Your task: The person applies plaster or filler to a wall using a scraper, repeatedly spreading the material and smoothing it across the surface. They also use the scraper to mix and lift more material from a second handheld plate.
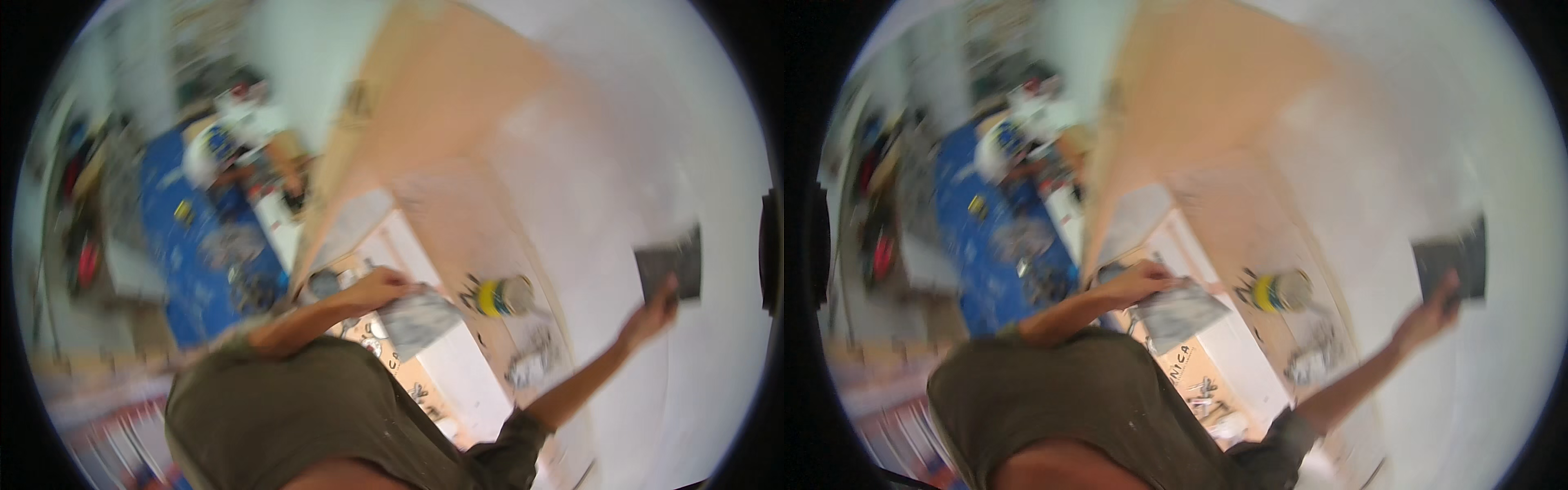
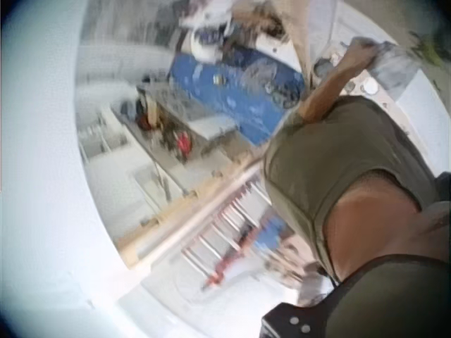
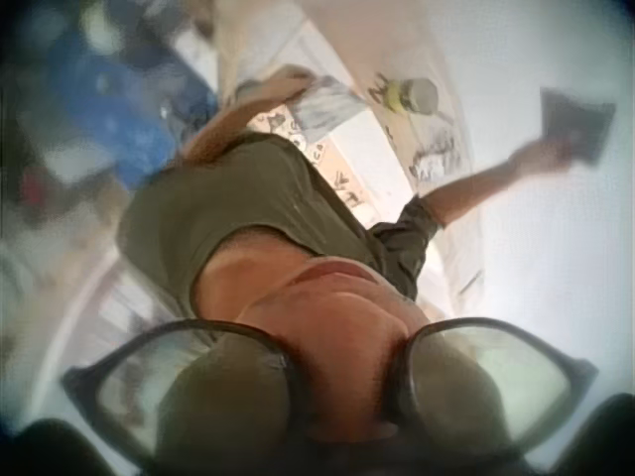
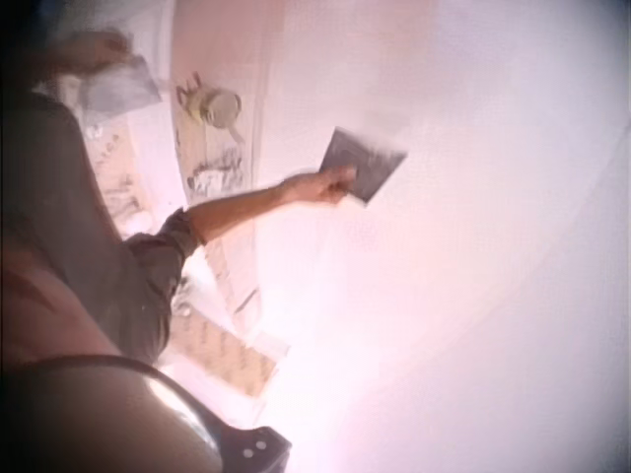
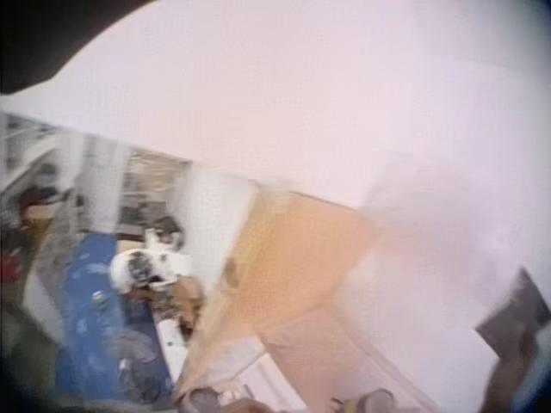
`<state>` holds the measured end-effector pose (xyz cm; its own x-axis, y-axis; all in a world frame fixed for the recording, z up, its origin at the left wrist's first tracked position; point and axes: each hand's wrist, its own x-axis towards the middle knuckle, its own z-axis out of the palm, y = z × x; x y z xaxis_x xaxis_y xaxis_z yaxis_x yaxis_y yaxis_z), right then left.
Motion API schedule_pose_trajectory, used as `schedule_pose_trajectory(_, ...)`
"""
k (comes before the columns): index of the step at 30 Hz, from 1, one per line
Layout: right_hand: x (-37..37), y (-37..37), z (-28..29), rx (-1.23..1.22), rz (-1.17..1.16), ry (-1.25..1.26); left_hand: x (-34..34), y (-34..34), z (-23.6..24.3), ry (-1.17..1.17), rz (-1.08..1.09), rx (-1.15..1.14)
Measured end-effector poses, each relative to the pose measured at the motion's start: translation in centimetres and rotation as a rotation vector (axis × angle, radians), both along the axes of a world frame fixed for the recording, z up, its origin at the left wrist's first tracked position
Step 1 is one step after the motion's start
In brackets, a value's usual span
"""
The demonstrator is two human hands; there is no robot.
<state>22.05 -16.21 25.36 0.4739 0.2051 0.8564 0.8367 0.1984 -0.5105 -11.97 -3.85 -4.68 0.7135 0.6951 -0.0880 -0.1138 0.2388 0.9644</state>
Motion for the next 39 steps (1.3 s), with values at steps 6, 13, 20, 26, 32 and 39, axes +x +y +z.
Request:
schedule_pose_trajectory(6,-1.1,-1.0,0.2,0.468,0.065,-0.002,-2.3,2.9,-3.3,0.002,0.083,-0.153)
schedule_pose_trajectory(13,0.4,-8.0,0.9,0.672,0.529,0.417,1.2,4.6,-3.3,-0.043,-0.071,-0.229)
schedule_pose_trajectory(20,-0.6,-7.9,3.5,0.456,0.144,0.093,4.3,5.7,-3.2,-0.103,-0.181,-0.258)
schedule_pose_trajectory(26,-1.6,-8.0,4.9,0.326,-0.178,-0.084,3.2,5.7,-3.6,-0.068,-0.18,-0.241)
schedule_pose_trajectory(32,-1.3,-5.7,5.8,0.113,-0.468,-0.546,2.3,4.3,-0.3,-0.032,-0.144,-0.243)
schedule_pose_trajectory(39,2.0,-3.6,11.5,0.127,-0.582,-0.868,2.9,3.4,0.2,-0.035,-0.118,-0.247)
